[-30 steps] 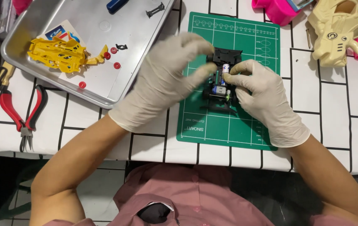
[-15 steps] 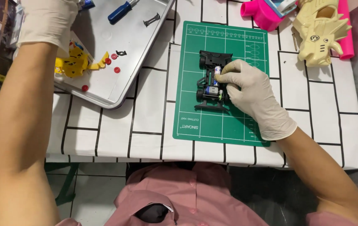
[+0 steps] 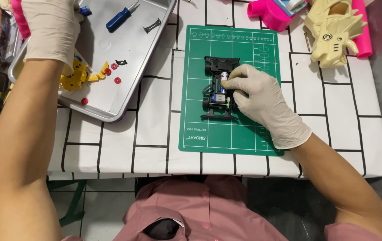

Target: Installing a motor, gears, and batteries into a toy car chassis on a workspace.

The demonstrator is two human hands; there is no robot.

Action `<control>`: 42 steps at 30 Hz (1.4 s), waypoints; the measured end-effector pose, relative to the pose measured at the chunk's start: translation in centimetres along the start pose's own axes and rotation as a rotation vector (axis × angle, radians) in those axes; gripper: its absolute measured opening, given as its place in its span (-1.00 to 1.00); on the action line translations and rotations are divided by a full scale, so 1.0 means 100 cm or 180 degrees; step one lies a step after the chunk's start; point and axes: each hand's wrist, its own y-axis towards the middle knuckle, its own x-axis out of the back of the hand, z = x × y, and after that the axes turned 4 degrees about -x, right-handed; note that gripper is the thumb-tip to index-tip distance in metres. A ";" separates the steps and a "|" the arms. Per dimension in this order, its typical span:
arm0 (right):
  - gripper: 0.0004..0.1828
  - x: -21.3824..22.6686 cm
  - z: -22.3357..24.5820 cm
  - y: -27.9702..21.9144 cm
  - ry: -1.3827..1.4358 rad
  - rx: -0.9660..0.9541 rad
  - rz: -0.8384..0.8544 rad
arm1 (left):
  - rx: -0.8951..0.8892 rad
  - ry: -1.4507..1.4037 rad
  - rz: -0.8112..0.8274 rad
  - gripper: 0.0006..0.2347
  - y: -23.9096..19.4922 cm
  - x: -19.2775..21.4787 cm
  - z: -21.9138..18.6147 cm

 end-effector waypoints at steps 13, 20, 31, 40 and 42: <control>-0.70 0.007 -0.004 0.000 0.0099 0.0161 -0.0226 | 0.0019 0.0061 0.0079 -0.84 -0.002 -0.012 0.000; -0.78 0.029 0.009 0.009 0.0465 0.0589 -0.0655 | -0.0004 -0.1115 0.0024 -0.72 0.008 -0.033 -0.093; -0.63 0.022 0.002 0.013 0.0743 0.0889 -0.0524 | 0.0300 -0.1824 0.0224 -0.86 -0.024 -0.090 -0.119; -0.78 0.032 -0.006 0.011 0.0751 0.0100 -0.0412 | 0.0776 -0.0872 0.1951 -0.43 -0.022 -0.071 -0.125; -0.77 0.033 -0.012 0.011 0.0763 0.0141 -0.0397 | 0.0619 -0.0811 0.2024 -0.36 -0.027 -0.077 -0.123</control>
